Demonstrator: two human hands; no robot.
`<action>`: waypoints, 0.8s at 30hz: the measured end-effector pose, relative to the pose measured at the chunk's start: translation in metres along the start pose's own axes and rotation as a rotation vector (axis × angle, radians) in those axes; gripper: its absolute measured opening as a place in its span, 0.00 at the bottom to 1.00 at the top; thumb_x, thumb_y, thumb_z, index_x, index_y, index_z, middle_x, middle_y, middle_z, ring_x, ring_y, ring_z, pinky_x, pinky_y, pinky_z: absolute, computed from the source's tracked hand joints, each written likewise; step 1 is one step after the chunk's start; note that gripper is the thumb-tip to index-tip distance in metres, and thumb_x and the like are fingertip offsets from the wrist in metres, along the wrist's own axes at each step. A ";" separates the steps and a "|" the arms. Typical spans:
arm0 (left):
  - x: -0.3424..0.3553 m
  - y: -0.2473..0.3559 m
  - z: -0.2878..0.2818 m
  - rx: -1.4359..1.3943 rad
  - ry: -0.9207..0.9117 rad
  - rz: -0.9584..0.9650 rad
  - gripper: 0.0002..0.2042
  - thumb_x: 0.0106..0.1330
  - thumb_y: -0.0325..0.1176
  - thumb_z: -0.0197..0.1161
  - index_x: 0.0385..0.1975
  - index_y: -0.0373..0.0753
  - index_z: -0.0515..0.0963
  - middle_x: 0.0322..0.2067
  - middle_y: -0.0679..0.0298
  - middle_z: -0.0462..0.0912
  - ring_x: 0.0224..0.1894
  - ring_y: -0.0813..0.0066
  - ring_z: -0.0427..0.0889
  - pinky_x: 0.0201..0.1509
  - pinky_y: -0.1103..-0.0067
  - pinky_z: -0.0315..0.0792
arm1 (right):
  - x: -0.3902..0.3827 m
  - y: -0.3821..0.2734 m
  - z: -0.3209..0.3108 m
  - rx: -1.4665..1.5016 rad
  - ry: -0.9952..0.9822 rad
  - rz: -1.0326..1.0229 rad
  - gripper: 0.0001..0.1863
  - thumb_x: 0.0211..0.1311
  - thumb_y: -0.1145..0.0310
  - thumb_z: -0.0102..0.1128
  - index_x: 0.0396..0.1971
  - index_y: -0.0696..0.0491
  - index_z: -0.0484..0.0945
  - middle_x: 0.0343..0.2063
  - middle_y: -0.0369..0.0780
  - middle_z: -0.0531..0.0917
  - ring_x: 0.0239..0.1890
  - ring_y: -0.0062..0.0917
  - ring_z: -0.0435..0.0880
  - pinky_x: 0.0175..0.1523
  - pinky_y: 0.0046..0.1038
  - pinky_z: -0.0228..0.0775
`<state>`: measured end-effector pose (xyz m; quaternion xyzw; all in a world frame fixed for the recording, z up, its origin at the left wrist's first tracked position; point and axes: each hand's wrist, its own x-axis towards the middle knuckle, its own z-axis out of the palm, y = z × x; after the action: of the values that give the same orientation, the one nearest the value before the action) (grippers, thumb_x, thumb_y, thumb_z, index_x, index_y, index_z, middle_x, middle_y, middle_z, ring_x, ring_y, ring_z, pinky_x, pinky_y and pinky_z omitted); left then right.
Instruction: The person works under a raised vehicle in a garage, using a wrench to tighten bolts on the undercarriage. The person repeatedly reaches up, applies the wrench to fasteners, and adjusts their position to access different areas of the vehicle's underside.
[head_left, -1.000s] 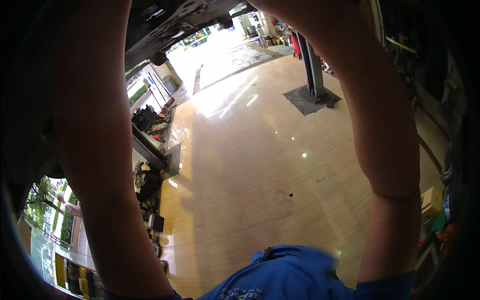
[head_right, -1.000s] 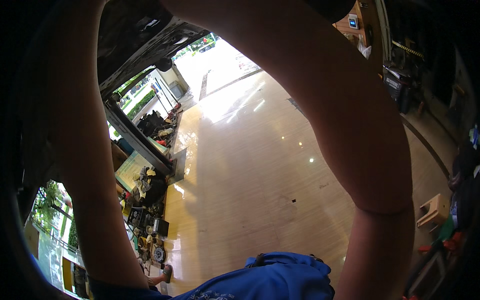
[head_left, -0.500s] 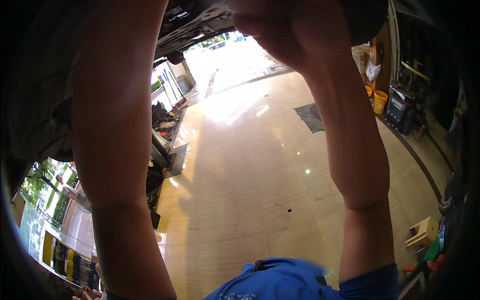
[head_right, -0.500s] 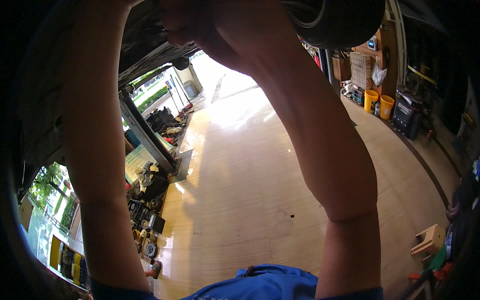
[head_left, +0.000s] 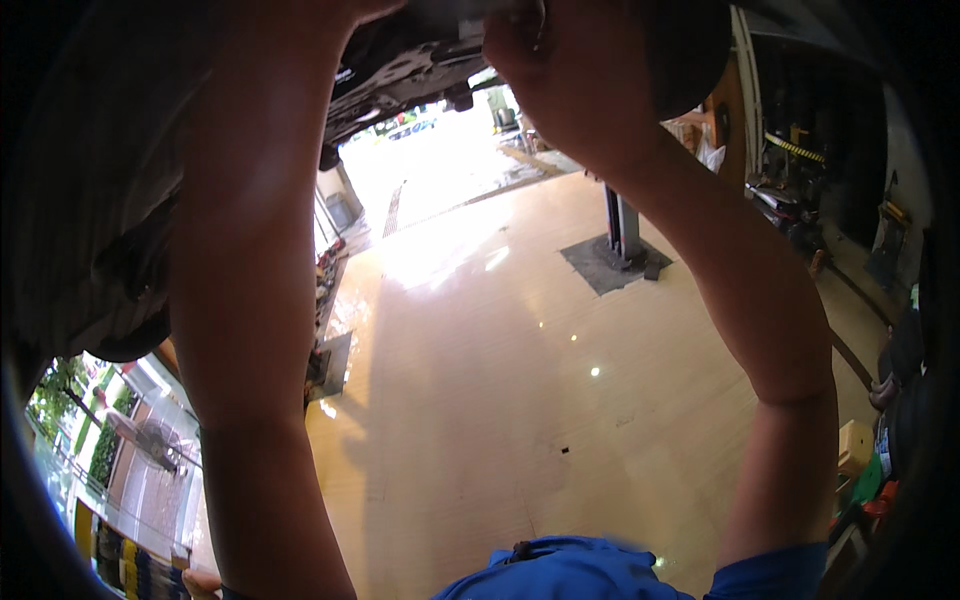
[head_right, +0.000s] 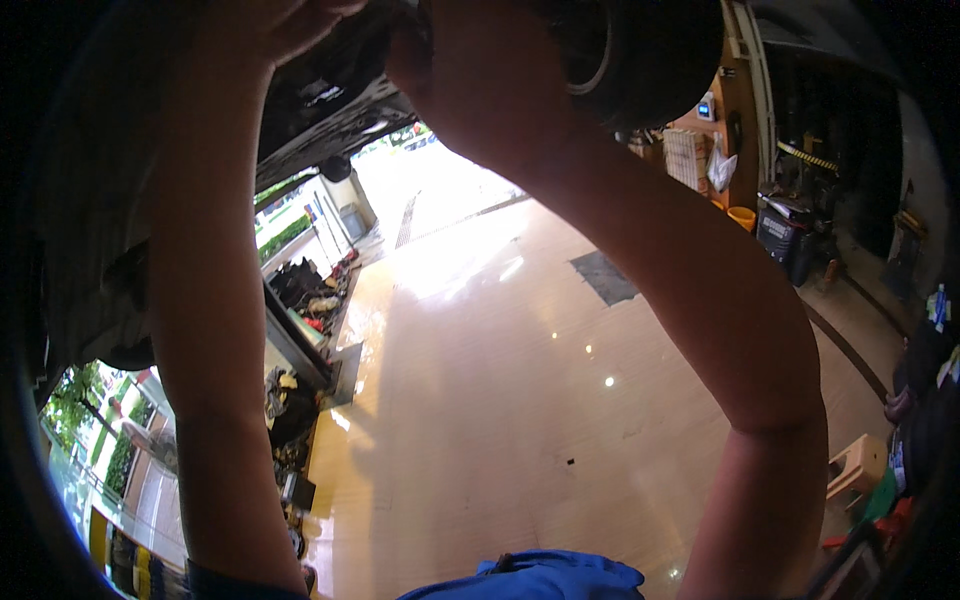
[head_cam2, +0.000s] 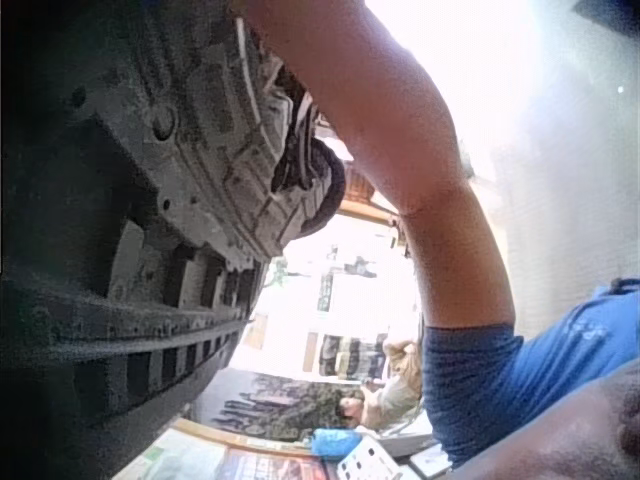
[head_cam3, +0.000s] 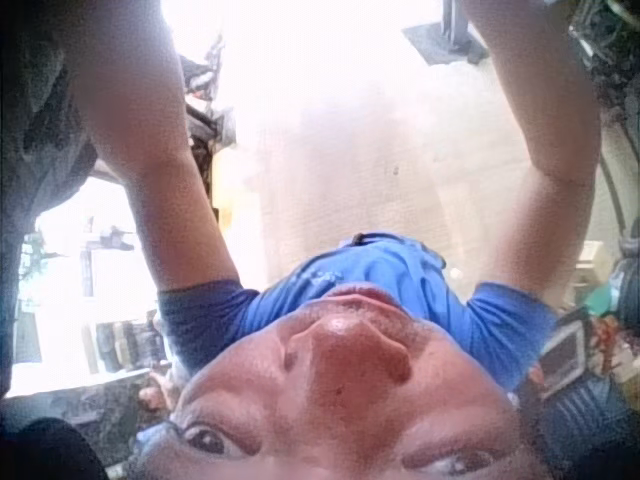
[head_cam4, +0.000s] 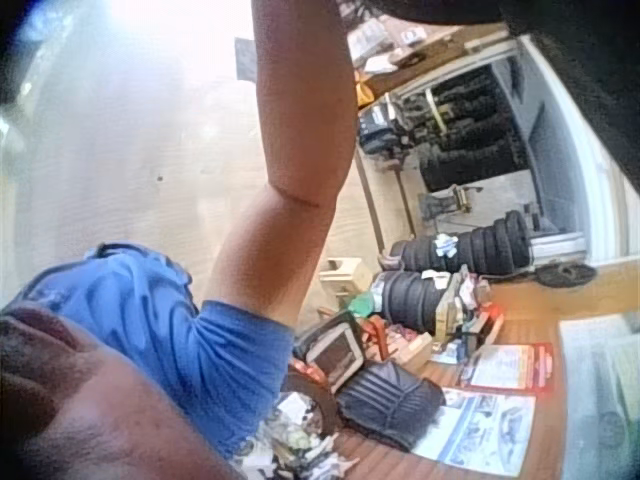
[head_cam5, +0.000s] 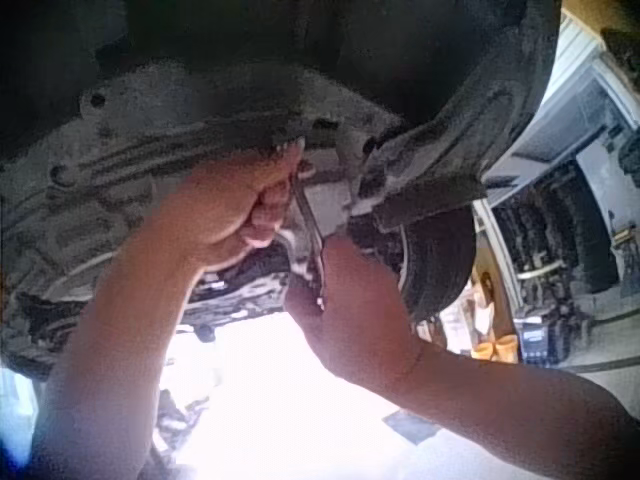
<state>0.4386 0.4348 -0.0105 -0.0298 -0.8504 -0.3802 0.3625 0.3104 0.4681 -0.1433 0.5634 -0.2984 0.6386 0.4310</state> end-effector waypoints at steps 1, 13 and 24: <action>-0.004 0.006 0.004 -0.010 0.019 -0.014 0.14 0.72 0.44 0.56 0.27 0.42 0.70 0.15 0.76 0.59 0.15 0.86 0.55 0.16 0.87 0.49 | 0.002 -0.001 -0.001 -0.056 -0.031 0.017 0.14 0.51 0.72 0.63 0.31 0.57 0.67 0.19 0.47 0.76 0.24 0.46 0.79 0.29 0.43 0.69; -0.006 0.016 0.022 0.294 0.093 0.210 0.13 0.70 0.44 0.58 0.26 0.44 0.73 0.12 0.74 0.63 0.12 0.87 0.57 0.15 0.87 0.48 | 0.022 -0.011 -0.022 0.872 -0.418 0.519 0.19 0.60 0.61 0.64 0.44 0.57 0.73 0.24 0.39 0.79 0.27 0.24 0.81 0.34 0.27 0.74; -0.030 0.024 0.024 1.381 0.369 0.800 0.12 0.68 0.42 0.58 0.44 0.44 0.81 0.27 0.61 0.80 0.30 0.66 0.82 0.34 0.72 0.77 | 0.045 -0.032 -0.025 0.499 -0.327 0.276 0.17 0.66 0.63 0.53 0.49 0.56 0.69 0.28 0.42 0.79 0.30 0.29 0.80 0.38 0.33 0.71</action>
<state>0.4540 0.4749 -0.0251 -0.0378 -0.7446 0.3884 0.5415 0.3280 0.5139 -0.1073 0.7011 -0.2715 0.6453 0.1353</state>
